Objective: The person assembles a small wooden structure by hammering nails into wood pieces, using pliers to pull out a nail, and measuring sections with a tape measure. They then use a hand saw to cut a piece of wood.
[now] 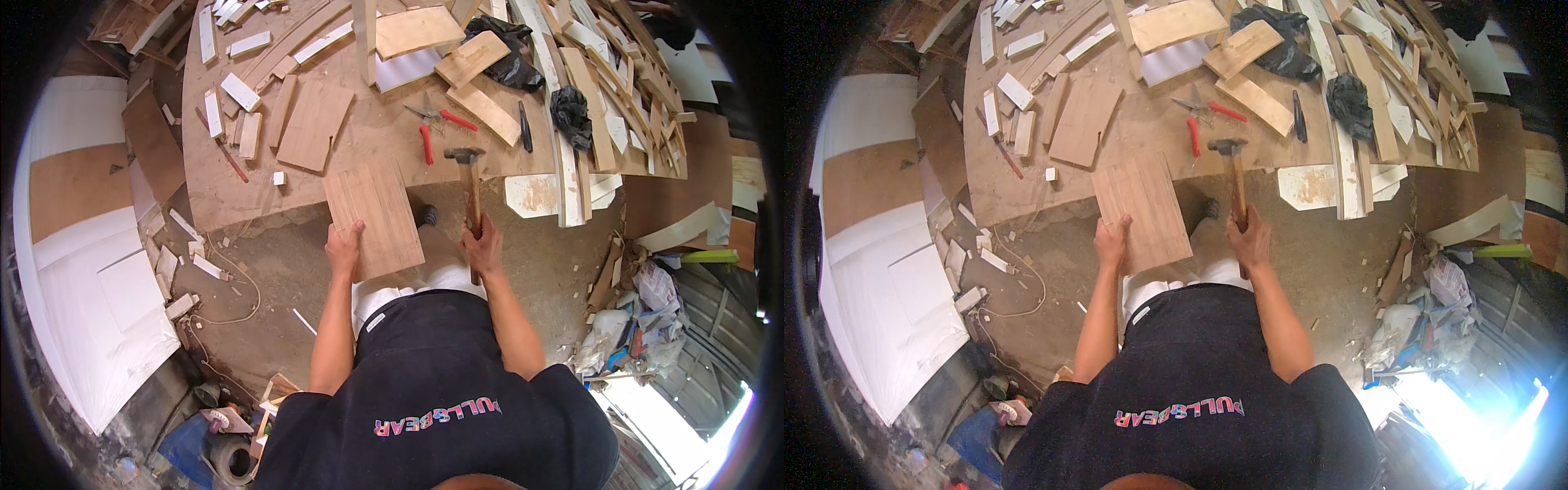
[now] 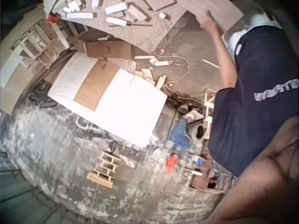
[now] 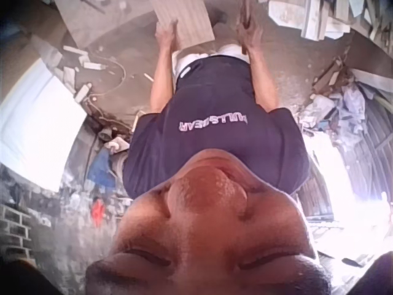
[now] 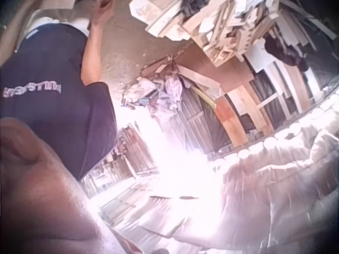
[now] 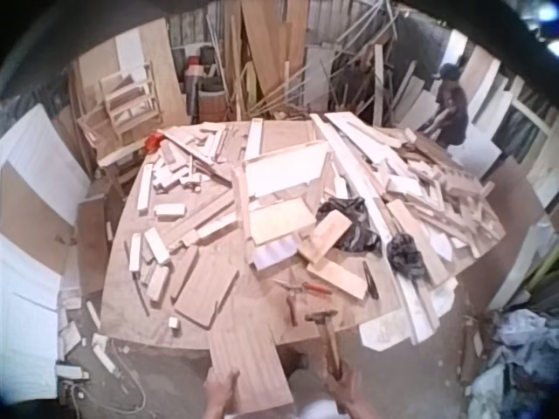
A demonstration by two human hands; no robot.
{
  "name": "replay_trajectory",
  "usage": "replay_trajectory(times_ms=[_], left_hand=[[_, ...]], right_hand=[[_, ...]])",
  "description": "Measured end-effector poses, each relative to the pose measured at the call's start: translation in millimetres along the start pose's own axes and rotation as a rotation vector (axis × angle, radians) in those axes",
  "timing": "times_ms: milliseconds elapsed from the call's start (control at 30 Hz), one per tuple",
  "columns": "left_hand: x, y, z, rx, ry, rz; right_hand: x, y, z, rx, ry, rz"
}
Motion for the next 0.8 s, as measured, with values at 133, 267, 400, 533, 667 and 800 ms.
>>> replay_trajectory(times_ms=[133,267,400,533,667,800], left_hand=[[-11,5,-7,0.043,0.020,-0.005],[-14,13,1,0.101,0.023,-0.008],[-11,17,9,0.100,0.058,-0.012],[-12,27,15,0.108,0.093,-0.059],[-14,26,18,0.144,0.103,-0.060],[-11,28,18,0.104,0.088,-0.005]], right_hand=[[24,-17,-22,-0.005,-0.068,-0.070],[43,3,-43,-0.044,-0.014,-0.220],[67,0,-53,-0.148,-0.104,-0.196],[93,-1,-56,-0.222,-0.119,-0.163],[103,1,-61,-0.290,-0.132,-0.091],[111,8,-57,-0.429,-0.136,-0.203]])
Point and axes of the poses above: each hand's wrist, its own z-axis towards the middle knuckle, its own x-axis out of the palm, y = z × x, the point moved 4 cm from there along z, towards the middle knuckle, and after that the axes turned 5 degrees about z, right-handed, at the moved point
